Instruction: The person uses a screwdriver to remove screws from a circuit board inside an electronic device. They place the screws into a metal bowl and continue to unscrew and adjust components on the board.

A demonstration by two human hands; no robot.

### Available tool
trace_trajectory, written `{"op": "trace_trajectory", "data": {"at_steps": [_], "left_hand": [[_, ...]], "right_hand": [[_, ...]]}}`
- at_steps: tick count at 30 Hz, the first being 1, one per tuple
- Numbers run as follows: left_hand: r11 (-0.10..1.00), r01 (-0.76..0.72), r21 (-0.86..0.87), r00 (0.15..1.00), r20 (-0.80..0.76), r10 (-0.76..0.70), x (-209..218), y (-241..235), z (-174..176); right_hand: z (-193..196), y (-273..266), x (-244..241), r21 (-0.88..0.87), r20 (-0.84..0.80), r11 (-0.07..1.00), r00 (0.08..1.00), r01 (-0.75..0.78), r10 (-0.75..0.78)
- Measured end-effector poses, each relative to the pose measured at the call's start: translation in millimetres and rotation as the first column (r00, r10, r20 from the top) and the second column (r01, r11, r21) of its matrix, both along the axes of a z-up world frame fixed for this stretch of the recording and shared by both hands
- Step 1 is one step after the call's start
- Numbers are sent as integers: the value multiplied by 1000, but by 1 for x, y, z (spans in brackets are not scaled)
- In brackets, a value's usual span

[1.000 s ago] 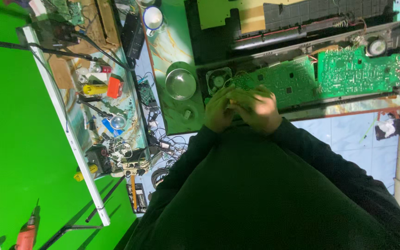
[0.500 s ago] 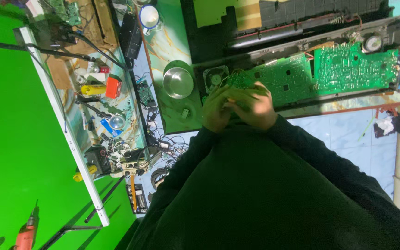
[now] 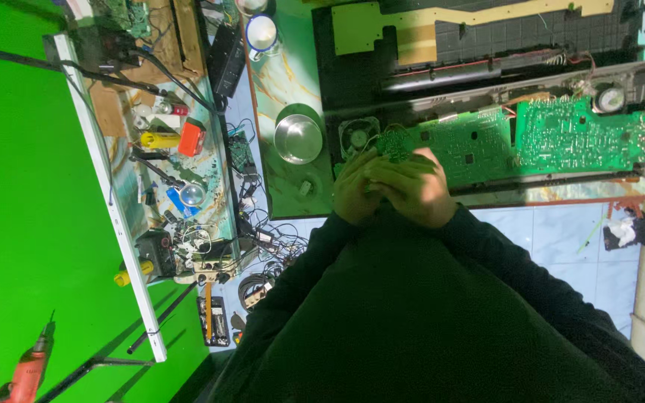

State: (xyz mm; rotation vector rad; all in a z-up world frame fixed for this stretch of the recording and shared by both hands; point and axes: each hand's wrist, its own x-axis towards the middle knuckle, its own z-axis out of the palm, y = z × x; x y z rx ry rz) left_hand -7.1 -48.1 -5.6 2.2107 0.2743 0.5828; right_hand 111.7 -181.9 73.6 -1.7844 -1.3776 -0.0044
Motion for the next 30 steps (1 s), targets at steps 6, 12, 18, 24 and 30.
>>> {"op": "trace_trajectory", "data": {"at_steps": [6, 12, 18, 24, 30], "left_hand": [[995, 96, 6, 995, -4, -96, 10, 4, -4], [977, 209, -31, 975, 85, -206, 12, 15, -4], [991, 93, -99, 996, 18, -92, 12, 9, 4], [970, 158, -187, 983, -59, -171, 13, 14, 3], [977, 211, 38, 977, -27, -210, 13, 19, 9]], "right_hand": [[-3, -5, 8, -106, -424, 988, 904, -109, 54], [-6, -2, 20, -116, -55, 978, 985, -171, 166], [-15, 7, -3, -63, -40, 992, 992, 113, -116], [-13, -2, 14, -72, -390, 989, 916, -130, 92], [-31, 2, -1, -54, -116, 999, 993, 3, -9]]}}
